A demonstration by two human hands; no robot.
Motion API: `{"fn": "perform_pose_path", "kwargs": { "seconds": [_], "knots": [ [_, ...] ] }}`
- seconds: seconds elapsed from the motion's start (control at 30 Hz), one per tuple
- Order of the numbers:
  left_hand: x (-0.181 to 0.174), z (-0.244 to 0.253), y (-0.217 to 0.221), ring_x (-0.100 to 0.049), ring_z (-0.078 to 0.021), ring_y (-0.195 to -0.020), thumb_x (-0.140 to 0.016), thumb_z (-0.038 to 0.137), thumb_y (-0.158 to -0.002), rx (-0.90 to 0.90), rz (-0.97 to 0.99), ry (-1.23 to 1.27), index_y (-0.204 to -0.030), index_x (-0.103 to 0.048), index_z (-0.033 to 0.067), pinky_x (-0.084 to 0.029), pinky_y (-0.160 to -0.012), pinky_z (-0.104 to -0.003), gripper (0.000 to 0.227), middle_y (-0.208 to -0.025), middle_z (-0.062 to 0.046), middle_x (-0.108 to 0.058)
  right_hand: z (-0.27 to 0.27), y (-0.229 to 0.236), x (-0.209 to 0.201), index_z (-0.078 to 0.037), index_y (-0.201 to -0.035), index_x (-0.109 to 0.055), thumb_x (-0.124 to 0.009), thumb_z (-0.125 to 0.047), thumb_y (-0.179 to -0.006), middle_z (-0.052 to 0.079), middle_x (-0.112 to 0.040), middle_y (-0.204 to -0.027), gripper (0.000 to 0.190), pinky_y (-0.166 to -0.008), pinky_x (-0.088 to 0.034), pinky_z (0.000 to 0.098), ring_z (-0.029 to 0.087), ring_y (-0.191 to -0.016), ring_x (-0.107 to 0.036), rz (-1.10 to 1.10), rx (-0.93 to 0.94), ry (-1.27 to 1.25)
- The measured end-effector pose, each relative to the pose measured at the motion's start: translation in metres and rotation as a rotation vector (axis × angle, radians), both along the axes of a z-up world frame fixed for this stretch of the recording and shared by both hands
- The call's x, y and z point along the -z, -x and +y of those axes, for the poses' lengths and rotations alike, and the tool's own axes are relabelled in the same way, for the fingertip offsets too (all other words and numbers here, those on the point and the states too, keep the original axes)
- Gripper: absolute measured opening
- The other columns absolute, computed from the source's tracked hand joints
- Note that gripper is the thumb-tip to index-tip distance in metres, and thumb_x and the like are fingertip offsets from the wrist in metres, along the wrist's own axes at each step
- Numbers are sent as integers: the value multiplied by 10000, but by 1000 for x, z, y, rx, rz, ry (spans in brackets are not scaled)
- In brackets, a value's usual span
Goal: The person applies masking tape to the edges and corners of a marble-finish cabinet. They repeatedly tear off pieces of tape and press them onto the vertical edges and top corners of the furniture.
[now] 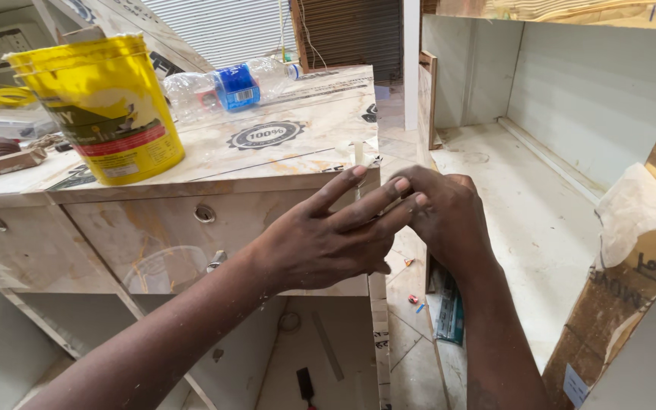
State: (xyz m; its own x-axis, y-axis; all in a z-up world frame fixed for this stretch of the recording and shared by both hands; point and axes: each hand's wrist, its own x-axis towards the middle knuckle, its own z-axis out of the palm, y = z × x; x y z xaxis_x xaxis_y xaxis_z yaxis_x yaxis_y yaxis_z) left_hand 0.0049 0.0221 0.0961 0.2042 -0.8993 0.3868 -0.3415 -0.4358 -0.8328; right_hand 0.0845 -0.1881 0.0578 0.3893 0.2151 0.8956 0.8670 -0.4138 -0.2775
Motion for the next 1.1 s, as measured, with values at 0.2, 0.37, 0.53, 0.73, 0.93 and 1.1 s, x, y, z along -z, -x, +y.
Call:
{"fn": "perform_pose_path", "kwargs": {
  "seconds": [0.2, 0.37, 0.53, 0.73, 0.93, 1.1],
  "knots": [
    [-12, -17, 3, -175, -249, -1583, -517, 644, -1053, -99, 68, 6, -862, -693, 144, -98, -1318, -549, 564, -1667, -71, -362, -3, -16, -1, -25, -872, -672, -747, -167, -918, 124, -672, -732, 167, -666, -521, 421, 309, -663, -680, -48, -63, 20],
    [-23, -33, 7, -152, -262, -1580, -474, 701, -1007, -244, 3, -51, -817, -704, 126, -48, -1285, -585, 648, -1661, -72, -370, -2, -19, 1, -20, -862, -692, -722, -129, -958, 118, -707, -738, 148, -628, -559, 364, 243, -675, -727, 74, -101, -17],
    [-27, -39, 16, -140, -298, -1571, -446, 732, -959, -333, -102, -123, -923, -749, 115, -36, -1263, -620, 688, -1622, -91, -419, -11, -13, 2, -22, -1023, -731, -754, -113, -878, 113, -771, -870, 173, -699, -586, 342, 175, -784, -743, 315, -203, 23],
    [-27, -44, 18, -158, -304, -1554, -405, 773, -919, -377, -172, -143, -958, -765, 117, -40, -1251, -630, 749, -1568, -82, -477, -12, -10, 6, -36, -1034, -747, -716, -145, -929, 82, -733, -799, 155, -666, -563, 336, 159, -737, -675, 664, -299, -4],
    [-26, -43, 18, -177, -318, -1553, -463, 720, -946, -370, -142, -160, -882, -758, 125, -65, -1239, -653, 667, -1536, -98, -516, 4, -14, 14, -17, -1000, -753, -638, -114, -924, 59, -729, -806, 168, -606, -572, 283, 107, -690, -679, 767, -529, -266],
    [-29, -44, 21, -196, -328, -1555, -489, 732, -904, -357, -105, -133, -838, -749, 116, -70, -1246, -656, 672, -1501, -118, -542, 30, -17, 22, -24, -923, -708, -654, -209, -1004, 126, -687, -704, 209, -478, -464, 300, 129, -546, -610, 735, -61, -382]
  ]
}}
